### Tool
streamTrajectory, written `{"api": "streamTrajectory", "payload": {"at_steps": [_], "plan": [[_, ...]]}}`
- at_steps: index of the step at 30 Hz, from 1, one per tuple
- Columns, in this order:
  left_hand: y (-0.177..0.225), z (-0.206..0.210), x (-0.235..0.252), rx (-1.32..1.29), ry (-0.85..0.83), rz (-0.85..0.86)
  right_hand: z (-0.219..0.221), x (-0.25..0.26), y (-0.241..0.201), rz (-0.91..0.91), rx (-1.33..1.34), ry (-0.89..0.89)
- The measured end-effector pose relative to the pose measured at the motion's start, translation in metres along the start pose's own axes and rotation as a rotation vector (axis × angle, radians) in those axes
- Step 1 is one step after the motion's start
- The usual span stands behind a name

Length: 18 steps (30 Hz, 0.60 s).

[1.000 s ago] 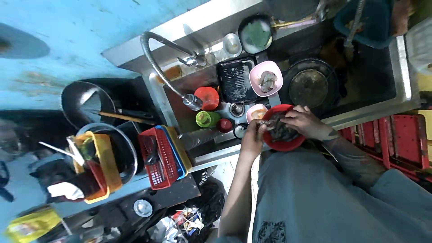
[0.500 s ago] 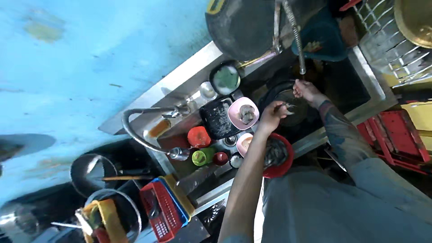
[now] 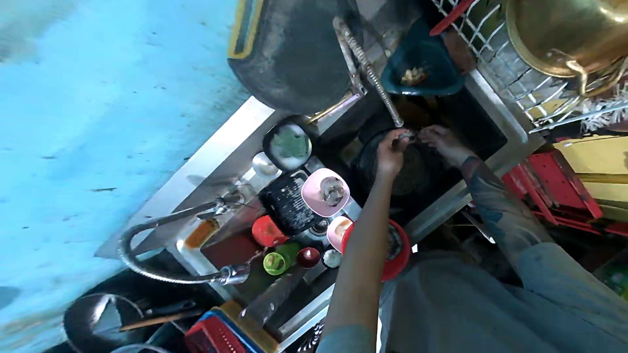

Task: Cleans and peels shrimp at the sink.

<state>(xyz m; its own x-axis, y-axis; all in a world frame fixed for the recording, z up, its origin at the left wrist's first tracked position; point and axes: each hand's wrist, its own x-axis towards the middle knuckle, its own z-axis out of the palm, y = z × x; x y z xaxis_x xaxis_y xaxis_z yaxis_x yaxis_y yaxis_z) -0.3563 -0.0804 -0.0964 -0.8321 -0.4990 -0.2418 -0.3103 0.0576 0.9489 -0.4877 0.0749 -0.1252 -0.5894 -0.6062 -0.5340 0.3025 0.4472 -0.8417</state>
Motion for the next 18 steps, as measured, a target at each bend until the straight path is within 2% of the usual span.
{"api": "streamTrajectory", "payload": {"at_steps": [5,18], "plan": [[-0.005,-0.004,-0.004,-0.007,0.069,0.054,0.006,-0.001,0.003,0.002,0.047,0.019],[-0.006,-0.001,-0.002,-0.113,0.119,0.113,0.019,-0.012,-0.023,-0.237,-0.087,0.056]]}}
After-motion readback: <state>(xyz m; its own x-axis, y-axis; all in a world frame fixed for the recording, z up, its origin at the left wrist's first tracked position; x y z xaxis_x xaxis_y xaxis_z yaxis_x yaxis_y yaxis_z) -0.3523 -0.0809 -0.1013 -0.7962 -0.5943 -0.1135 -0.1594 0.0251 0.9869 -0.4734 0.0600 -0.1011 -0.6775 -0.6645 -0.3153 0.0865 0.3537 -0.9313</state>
